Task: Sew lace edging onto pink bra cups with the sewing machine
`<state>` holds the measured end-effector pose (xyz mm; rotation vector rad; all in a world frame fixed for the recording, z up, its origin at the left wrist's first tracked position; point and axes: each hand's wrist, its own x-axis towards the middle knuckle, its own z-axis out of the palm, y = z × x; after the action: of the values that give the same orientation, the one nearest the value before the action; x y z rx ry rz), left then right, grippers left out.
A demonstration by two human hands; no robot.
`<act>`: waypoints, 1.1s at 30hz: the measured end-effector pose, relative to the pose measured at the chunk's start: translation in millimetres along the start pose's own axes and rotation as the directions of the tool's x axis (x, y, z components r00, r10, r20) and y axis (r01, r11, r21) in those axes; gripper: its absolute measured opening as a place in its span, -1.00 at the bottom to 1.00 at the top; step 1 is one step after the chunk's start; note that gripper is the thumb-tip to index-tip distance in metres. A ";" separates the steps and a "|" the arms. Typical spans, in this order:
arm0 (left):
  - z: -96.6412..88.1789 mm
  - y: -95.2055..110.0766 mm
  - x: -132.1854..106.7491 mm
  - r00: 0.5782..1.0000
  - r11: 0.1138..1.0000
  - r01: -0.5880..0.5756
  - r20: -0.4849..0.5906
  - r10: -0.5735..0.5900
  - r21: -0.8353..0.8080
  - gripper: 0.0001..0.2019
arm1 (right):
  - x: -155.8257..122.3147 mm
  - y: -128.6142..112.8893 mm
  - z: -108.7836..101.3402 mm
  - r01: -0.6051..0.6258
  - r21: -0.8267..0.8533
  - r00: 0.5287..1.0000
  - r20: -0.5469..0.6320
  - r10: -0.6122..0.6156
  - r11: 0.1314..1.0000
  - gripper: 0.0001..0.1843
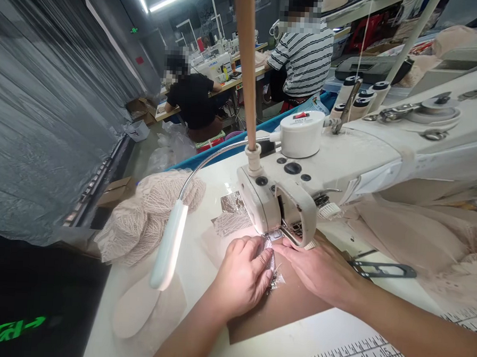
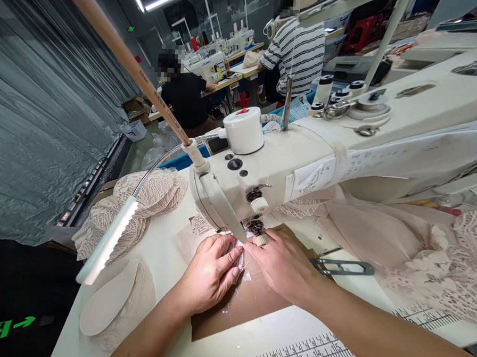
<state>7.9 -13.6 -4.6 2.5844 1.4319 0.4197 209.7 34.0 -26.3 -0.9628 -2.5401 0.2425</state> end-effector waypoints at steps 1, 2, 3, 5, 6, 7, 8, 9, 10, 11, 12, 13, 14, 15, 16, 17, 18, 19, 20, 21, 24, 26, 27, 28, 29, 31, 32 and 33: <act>-1.0 0.8 0.4 1.000 1.000 -0.008 0.009 0.008 -0.001 -0.62 | -0.4 0.1 -0.1 -0.004 0.003 1.000 -0.006 0.004 1.000 -0.58; -2.1 1.3 0.8 1.000 1.000 -0.020 0.017 0.020 -0.004 -0.63 | -0.5 -0.1 -0.1 -0.005 0.006 1.000 -0.010 0.005 1.000 -0.57; -3.1 1.6 1.1 0.999 0.999 -0.033 0.026 0.033 -0.010 -0.63 | -0.4 -0.5 0.1 0.000 0.010 1.000 -0.007 0.001 1.000 -0.57; -4.6 1.3 1.5 0.997 0.998 -0.061 0.034 0.062 -0.028 -0.64 | 0.3 -1.7 0.8 0.016 0.016 1.000 0.007 -0.016 1.000 -0.58; -5.1 0.6 1.4 0.997 0.997 -0.074 0.032 0.075 -0.038 -0.64 | 0.8 -2.2 1.3 0.024 0.016 1.000 0.018 -0.025 1.000 -0.59; -5.3 -0.4 1.3 0.996 0.995 -0.083 0.027 0.084 -0.048 -0.64 | 1.3 -2.7 1.8 0.030 0.013 0.999 0.027 -0.031 0.999 -0.60; -5.3 -1.5 1.0 0.996 0.994 -0.090 0.021 0.091 -0.056 -0.65 | 1.7 -3.1 2.3 0.035 0.006 0.999 0.035 -0.035 0.999 -0.60; -5.1 -2.6 0.6 0.995 0.993 -0.096 0.014 0.097 -0.063 -0.65 | 2.0 -3.2 2.8 0.035 -0.005 0.999 0.039 -0.035 0.999 -0.60; -4.8 -3.6 0.2 0.995 0.993 -0.100 0.011 0.101 -0.069 -0.66 | 2.2 -3.3 3.4 0.036 -0.017 0.999 0.040 -0.035 0.999 -0.60; -4.6 -4.3 -0.1 0.995 0.993 -0.099 0.011 0.100 -0.072 -0.67 | 2.3 -3.3 3.9 0.037 -0.028 0.999 0.040 -0.036 0.999 -0.59; -4.4 -4.6 -0.4 0.995 0.993 -0.095 0.014 0.097 -0.072 -0.67 | 2.4 -3.2 4.4 0.037 -0.039 0.999 0.035 -0.036 0.999 -0.59; -4.3 -4.4 -0.5 0.996 0.994 -0.089 0.019 0.091 -0.068 -0.68 | 2.5 -3.3 4.9 0.038 -0.050 0.999 0.029 -0.036 0.998 -0.58; -4.2 -3.7 -0.4 0.996 0.995 -0.082 0.024 0.084 -0.061 -0.68 | 2.6 -3.4 5.3 0.039 -0.060 0.999 0.023 -0.038 0.997 -0.57; -4.2 -2.7 -0.2 0.997 0.996 -0.074 0.030 0.076 -0.051 -0.67 | 2.9 -3.6 5.7 0.038 -0.072 0.999 0.018 -0.036 0.997 -0.57; -4.2 -1.5 0.3 0.997 0.997 -0.066 0.034 0.067 -0.039 -0.67 | 3.2 -3.8 6.0 0.034 -0.086 0.999 0.014 -0.033 0.996 -0.56; -4.0 -0.1 0.9 0.998 0.998 -0.058 0.034 0.059 -0.025 -0.66 | 3.5 -4.1 6.3 0.026 -0.100 1.000 0.012 -0.025 0.995 -0.56; -3.8 1.2 1.6 0.998 0.999 -0.050 0.033 0.050 -0.012 -0.65 | 3.9 -4.4 6.5 0.016 -0.113 1.000 0.014 -0.014 0.993 -0.55; -3.5 2.2 2.1 0.999 0.999 -0.041 0.029 0.041 -0.001 -0.65 | 4.3 -4.5 6.6 0.006 -0.121 1.000 0.018 -0.003 0.993 -0.55; -3.1 2.9 2.5 0.999 0.999 -0.034 0.026 0.034 0.009 -0.64 | 4.7 -4.6 6.6 -0.006 -0.126 1.000 0.024 0.009 0.992 -0.55; -2.8 3.1 2.5 0.999 0.999 -0.029 0.024 0.028 0.015 -0.64 | 5.0 -4.4 6.5 -0.016 -0.125 0.999 0.032 0.020 0.992 -0.56; -2.4 1.7 0.9 0.999 0.999 -0.031 0.029 0.030 0.013 -0.65 | 5.1 -3.0 5.6 -0.029 -0.106 0.998 0.054 0.035 0.994 -0.58; -2.7 -0.1 -0.9 0.998 0.999 -0.052 0.026 0.052 -0.004 -0.68 | 4.4 -1.8 4.1 -0.032 -0.087 0.998 0.052 0.037 0.996 -0.58; -2.9 -0.8 -1.7 0.998 0.998 -0.067 0.017 0.067 -0.015 -0.70 | 3.8 -1.2 3.1 -0.030 -0.075 0.998 0.049 0.034 0.997 -0.58; -3.2 -1.5 -2.3 0.997 0.996 -0.082 0.004 0.082 -0.025 -0.72 | 3.3 -0.8 2.0 -0.030 -0.063 0.999 0.043 0.033 0.998 -0.59; -3.5 -1.9 -2.7 0.995 0.995 -0.096 -0.010 0.096 -0.033 -0.73 | 2.9 -0.6 0.8 -0.029 -0.048 0.999 0.039 0.031 0.998 -0.60; -4.0 -2.3 -2.9 0.993 0.992 -0.117 -0.029 0.116 -0.048 -0.75 | 2.1 -0.7 -1.6 -0.026 -0.020 0.999 0.028 0.027 0.999 -0.61; -4.2 -2.4 -2.9 0.992 0.991 -0.126 -0.036 0.124 -0.053 -0.75 | 1.7 -1.0 -2.5 -0.021 -0.006 1.000 0.023 0.022 1.000 -0.61; -4.3 -2.5 -2.9 0.991 0.990 -0.132 -0.041 0.130 -0.057 -0.76 | 1.3 -1.4 -3.2 -0.009 0.007 1.000 0.019 0.009 1.000 -0.62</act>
<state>3.1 -14.7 -1.7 2.6447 1.2448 0.5219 209.3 33.8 -22.6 -0.9735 -2.5508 0.2647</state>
